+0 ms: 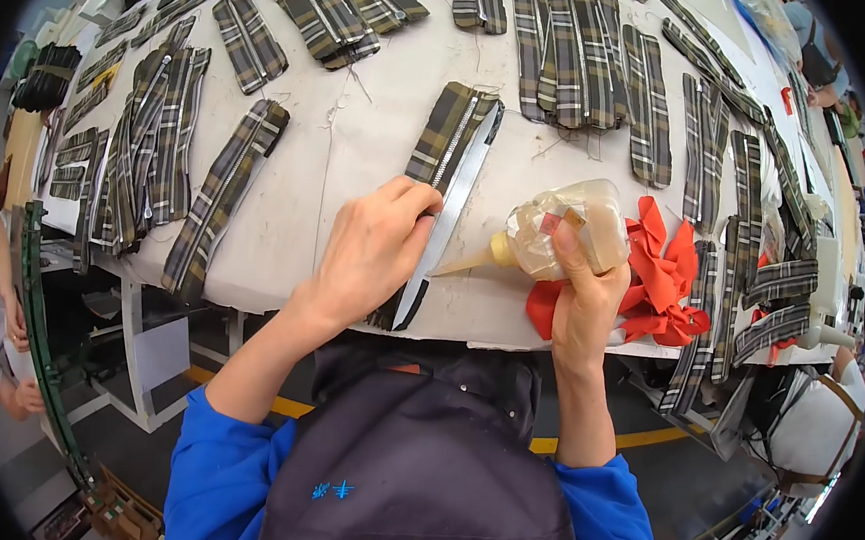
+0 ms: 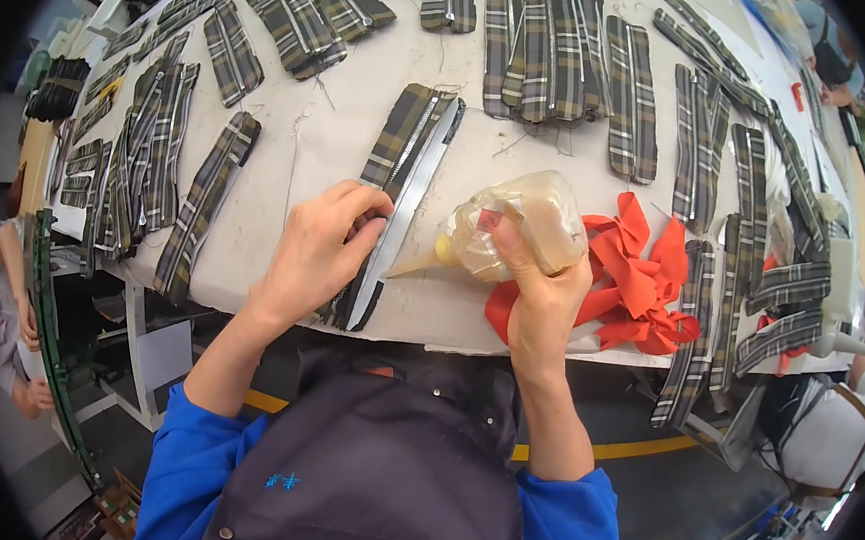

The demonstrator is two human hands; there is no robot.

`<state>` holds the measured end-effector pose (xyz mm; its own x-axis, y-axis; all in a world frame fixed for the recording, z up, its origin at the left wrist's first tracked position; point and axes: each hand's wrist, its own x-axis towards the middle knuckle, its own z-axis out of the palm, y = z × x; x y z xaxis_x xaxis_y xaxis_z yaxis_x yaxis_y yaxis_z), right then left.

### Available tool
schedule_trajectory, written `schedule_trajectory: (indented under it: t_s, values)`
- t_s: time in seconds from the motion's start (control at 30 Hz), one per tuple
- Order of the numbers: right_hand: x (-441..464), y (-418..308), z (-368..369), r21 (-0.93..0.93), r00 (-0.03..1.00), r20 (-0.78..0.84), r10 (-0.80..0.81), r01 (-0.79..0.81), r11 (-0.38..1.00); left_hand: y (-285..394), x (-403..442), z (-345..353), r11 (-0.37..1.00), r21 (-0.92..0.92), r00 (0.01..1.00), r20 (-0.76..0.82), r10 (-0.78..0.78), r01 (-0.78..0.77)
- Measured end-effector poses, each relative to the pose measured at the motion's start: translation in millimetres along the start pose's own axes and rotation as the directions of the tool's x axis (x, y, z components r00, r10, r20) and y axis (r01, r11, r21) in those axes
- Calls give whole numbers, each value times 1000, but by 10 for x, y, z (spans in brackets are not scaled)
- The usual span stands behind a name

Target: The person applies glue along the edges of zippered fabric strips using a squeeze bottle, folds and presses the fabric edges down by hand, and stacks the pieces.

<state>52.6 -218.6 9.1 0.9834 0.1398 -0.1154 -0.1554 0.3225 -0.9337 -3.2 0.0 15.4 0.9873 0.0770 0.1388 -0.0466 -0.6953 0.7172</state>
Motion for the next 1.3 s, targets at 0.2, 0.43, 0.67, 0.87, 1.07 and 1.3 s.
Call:
schedule_trajectory:
  t_s: [0.2,0.43,0.67,0.87,1.07,1.3]
  values:
    - [-143,16,-6,-16,999,37,15,-15,1000,-16,0,-4,1000,6,1000,-9,5,-5]
    - [-316,32,-4,-18,999,34,33,-33,999,-23,-5,-10,1000,19,1000,-11,16,-16]
    - [-514,40,74,-37,999,20,40,-39,999,-38,6,-1,1000,14,1000,-11,20,-20]
    - [-636,-43,77,23,991,71,115,-117,993,-65,75,-13,999,24,999,16,34,-35]
    - [94,-654,-880,832,948,256,189,-316,455,-125,300,57,990,52,991,19,131,-132]
    - [607,-730,-446,607,977,-147,-154,212,766,-211,586,98,981,69,982,-34,184,-181]
